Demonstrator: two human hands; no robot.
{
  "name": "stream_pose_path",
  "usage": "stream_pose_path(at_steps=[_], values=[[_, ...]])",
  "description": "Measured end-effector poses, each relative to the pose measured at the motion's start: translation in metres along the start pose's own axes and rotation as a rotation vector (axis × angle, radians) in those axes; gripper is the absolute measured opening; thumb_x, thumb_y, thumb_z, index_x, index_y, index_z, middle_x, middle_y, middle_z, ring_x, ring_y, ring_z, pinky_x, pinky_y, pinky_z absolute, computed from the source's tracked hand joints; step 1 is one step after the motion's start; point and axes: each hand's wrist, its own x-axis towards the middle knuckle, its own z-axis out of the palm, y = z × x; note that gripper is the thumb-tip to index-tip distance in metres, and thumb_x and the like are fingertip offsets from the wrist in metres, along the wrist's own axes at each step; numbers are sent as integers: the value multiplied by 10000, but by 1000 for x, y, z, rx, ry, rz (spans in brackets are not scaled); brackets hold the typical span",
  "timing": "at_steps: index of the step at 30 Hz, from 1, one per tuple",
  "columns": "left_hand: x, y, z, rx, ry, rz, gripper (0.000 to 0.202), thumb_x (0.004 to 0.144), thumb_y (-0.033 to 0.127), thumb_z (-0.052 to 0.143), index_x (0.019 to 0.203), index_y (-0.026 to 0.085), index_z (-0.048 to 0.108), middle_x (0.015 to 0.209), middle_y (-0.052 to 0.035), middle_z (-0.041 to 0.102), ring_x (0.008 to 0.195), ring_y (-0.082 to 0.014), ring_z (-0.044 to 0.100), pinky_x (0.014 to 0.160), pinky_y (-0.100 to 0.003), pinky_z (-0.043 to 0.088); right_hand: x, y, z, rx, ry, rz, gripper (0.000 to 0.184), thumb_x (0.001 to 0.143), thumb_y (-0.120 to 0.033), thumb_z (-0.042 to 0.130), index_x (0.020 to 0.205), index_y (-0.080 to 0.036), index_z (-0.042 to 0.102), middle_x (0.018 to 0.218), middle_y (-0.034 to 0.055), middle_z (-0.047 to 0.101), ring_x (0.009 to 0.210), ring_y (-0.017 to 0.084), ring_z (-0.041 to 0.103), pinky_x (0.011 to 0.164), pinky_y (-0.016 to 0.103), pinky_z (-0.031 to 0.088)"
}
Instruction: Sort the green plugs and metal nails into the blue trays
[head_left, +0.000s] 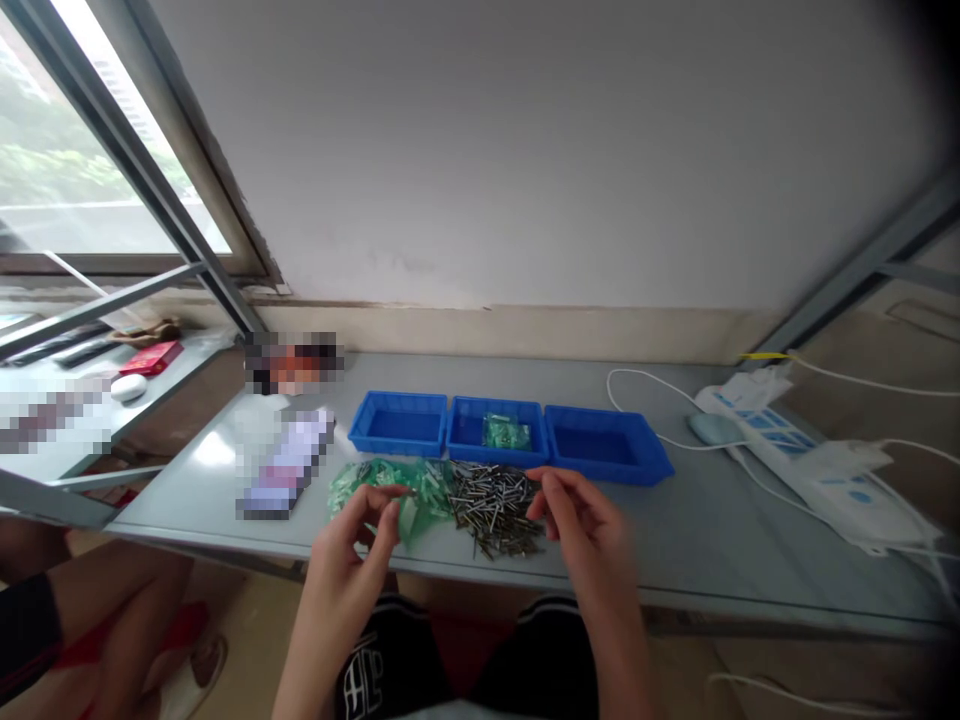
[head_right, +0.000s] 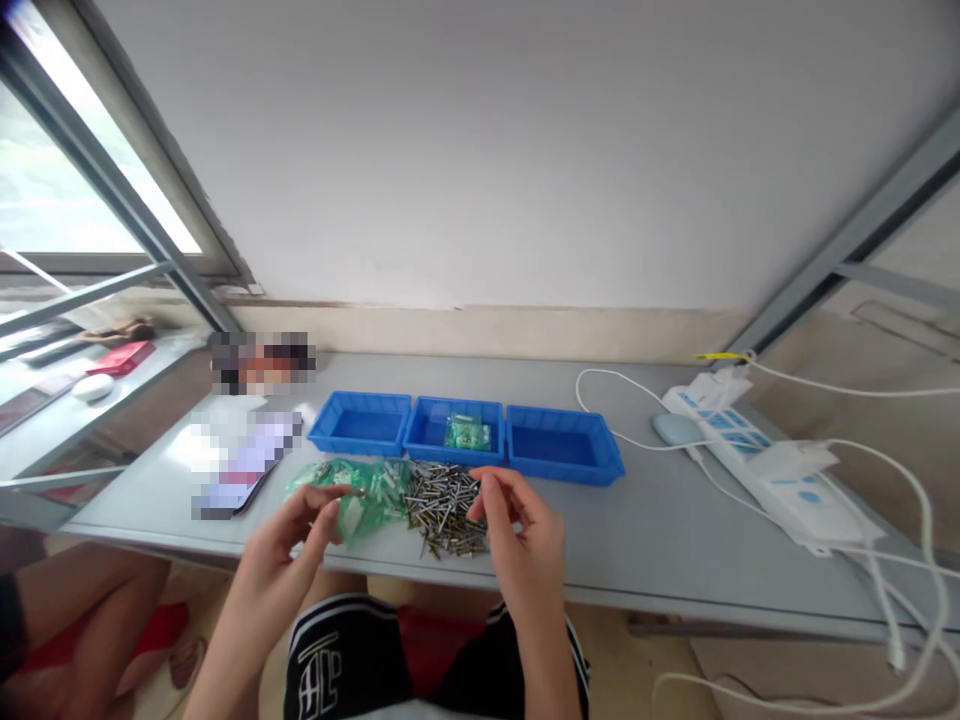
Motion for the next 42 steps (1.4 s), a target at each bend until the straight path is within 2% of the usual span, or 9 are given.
stream_pose_path(at_steps=[4,7,13,18,21,25,31,37,42], values=[[4,11,10,-256,-85,56,383,1056,492,617,796,214,575,790,9,657,626,-115,607,623,-227,495,-11,-10,12,-38,-201,-20,329,1020,-522,683,1101,-223,794,834,40,743,651,154,582,594,261,488],[7,17,25,-362,-126,53,394,1042,516,645,797,214,585,653,50,542,571,-108,564,562,-204,470,-21,-18,22,-21,-344,-14,286,1033,-479,669,963,-215,755,741,6,679,630,144,592,588,245,495],[11,24,55,-428,-184,-71,429,1000,628,660,940,205,634,594,70,524,519,-99,500,516,-198,382,-25,-20,23,66,-113,11,325,991,-502,725,840,-216,693,655,-30,599,564,128,582,526,221,466],[10,27,64,-434,-182,-116,498,942,658,715,786,218,543,566,85,438,500,-92,465,513,-206,364,-20,-16,20,53,-104,15,328,965,-528,738,862,-218,710,678,-18,606,582,144,543,532,252,436],[12,27,63,-408,-166,-87,493,950,645,710,765,209,574,510,94,407,453,-79,397,495,-211,318,-17,-13,19,3,-139,-20,325,962,-510,745,833,-214,707,651,-33,534,603,140,494,546,250,404],[15,26,58,-443,-111,-103,454,961,628,699,887,180,705,505,58,523,482,-103,456,516,-225,348,-17,-10,17,-24,-114,-30,335,951,-503,759,793,-213,698,630,-50,492,562,122,463,529,244,385],[18,22,47,-481,44,-143,445,983,603,675,970,165,751,541,35,570,538,-120,486,550,-229,389,5,-25,21,191,295,-32,343,872,-527,864,881,-219,713,555,-61,570,453,111,531,449,215,432],[24,17,37,-379,131,-112,420,1020,577,603,950,189,749,558,28,573,543,-151,528,551,-255,429,27,-23,31,-20,-23,136,438,865,-618,839,935,-190,781,700,30,736,506,136,604,488,245,484],[28,0,12,-24,311,-48,320,995,525,664,960,225,766,667,17,663,633,-164,590,634,-265,480,11,-2,9,-50,63,126,542,867,-734,772,855,-192,773,570,8,628,475,157,575,424,248,465]])
